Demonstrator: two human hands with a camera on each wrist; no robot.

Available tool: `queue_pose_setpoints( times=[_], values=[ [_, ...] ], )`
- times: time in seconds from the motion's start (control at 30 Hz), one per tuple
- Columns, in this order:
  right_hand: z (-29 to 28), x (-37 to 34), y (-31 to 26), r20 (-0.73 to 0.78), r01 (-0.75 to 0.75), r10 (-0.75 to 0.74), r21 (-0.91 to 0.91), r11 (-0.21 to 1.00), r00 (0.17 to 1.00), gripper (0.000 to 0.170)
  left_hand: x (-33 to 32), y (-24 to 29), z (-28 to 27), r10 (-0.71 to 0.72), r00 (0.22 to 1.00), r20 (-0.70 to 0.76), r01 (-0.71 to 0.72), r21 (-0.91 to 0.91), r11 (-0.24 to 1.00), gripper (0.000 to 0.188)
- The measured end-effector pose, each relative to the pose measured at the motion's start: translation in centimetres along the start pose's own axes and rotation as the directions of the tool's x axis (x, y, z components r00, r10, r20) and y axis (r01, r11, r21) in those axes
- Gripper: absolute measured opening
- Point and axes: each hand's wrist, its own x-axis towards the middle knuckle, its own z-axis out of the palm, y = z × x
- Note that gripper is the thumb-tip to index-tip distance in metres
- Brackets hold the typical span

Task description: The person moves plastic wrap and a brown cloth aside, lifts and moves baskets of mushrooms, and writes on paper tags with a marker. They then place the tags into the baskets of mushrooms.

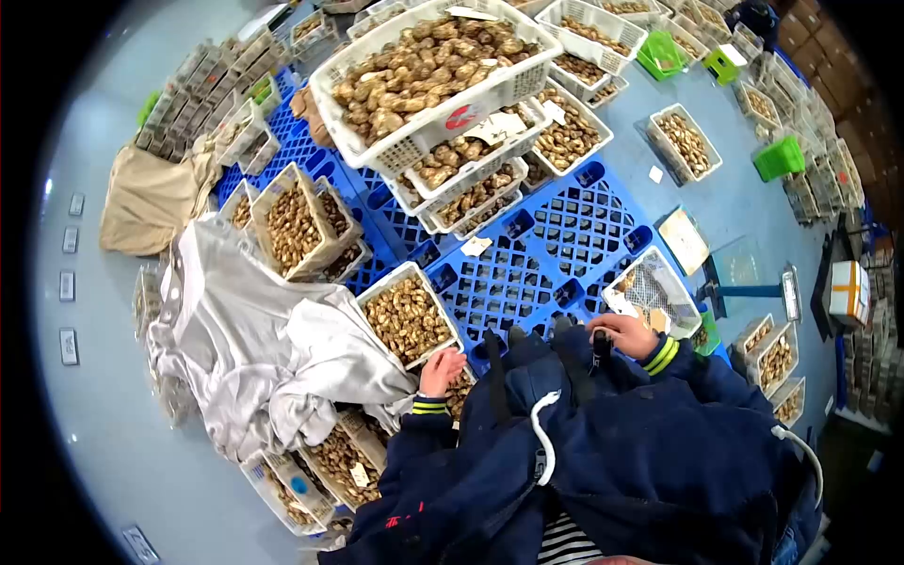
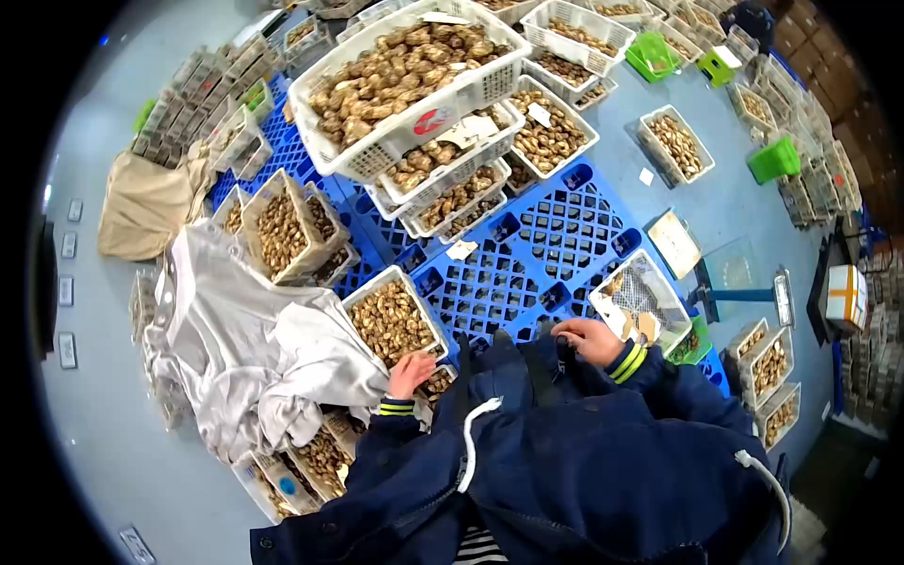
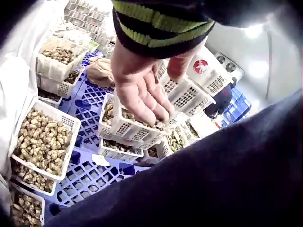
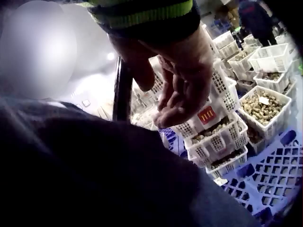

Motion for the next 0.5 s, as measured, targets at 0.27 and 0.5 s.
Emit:
queue_pose_setpoints(
  times=[0.27,0.5],
  values=[
    [-4.7,-3.1,-3.1,0.195,0.060,-0.046,-0.064,0.996,0.980,0.032,6.5,6.9,9.6,0.044,0.987,0.155,-0.065,0.138,0.988,0.029],
    [-9.3,-1.8,-1.0,0.173,0.027,-0.062,0.197,0.980,0.983,0.050,9.0,10.3,16.5,-0.089,0.974,0.207,0.032,0.264,0.964,0.030]
  ],
)
